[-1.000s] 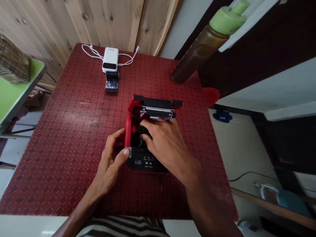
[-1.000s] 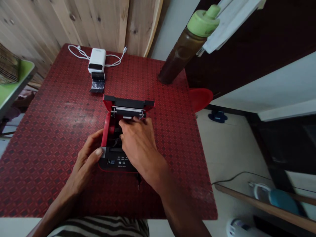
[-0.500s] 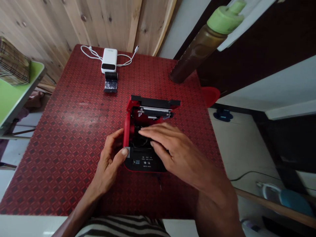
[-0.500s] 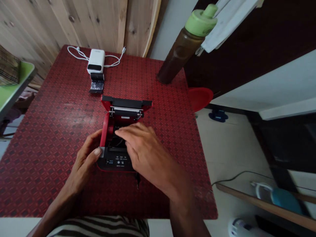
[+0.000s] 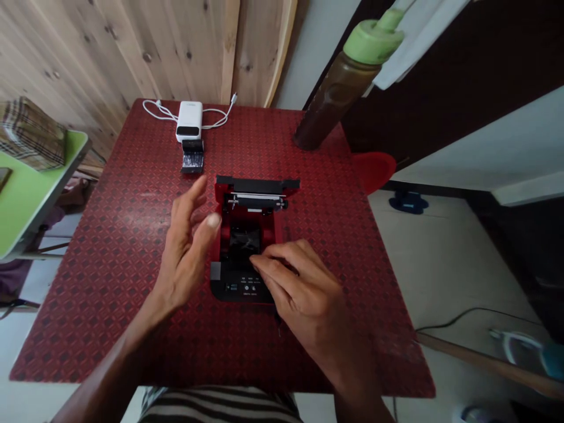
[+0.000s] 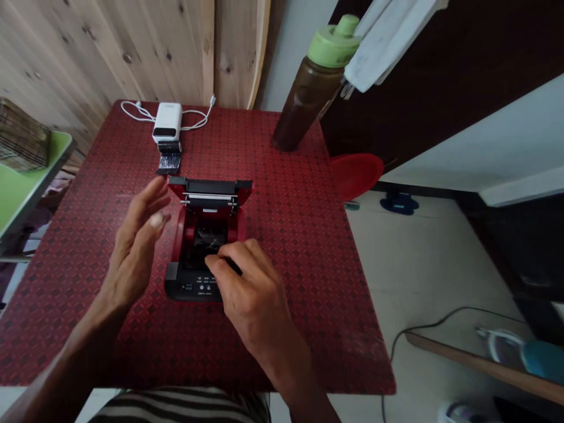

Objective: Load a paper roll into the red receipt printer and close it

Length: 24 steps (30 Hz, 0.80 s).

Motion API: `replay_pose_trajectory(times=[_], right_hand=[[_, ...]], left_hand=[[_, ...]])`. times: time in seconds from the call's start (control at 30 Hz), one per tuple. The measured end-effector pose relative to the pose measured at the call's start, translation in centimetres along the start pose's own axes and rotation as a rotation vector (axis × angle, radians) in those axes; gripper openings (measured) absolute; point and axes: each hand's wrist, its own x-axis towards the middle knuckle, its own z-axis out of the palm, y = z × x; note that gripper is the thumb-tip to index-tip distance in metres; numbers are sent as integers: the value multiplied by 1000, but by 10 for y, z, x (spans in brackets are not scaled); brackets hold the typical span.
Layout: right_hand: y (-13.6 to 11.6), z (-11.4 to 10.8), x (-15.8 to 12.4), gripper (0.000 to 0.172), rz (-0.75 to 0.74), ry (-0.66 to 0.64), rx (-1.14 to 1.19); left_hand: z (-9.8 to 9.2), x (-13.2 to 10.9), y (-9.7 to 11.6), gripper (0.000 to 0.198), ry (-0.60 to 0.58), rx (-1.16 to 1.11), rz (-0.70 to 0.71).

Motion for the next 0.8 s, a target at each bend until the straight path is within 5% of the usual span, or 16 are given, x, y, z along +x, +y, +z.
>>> replay_pose_trajectory(times=[0.17, 0.4, 0.57, 0.67, 0.8], right_hand=[[-9, 1, -14, 29, -29, 47, -106], [-18, 9, -28, 27, -61, 167, -327], [-18, 12, -26, 20, -14, 100, -205], [-17, 13, -24, 19, 6, 112, -169], [-18, 14, -25, 20, 18, 132, -154]], left_hand=[[5, 26, 7, 48, -13, -93, 54], [1, -9, 8, 21, 20, -51, -55], [3, -38, -10, 67, 19, -211, -288], [5, -46, -16, 67, -22, -243, -416], [6, -46, -14, 62, -71, -276, -410]])
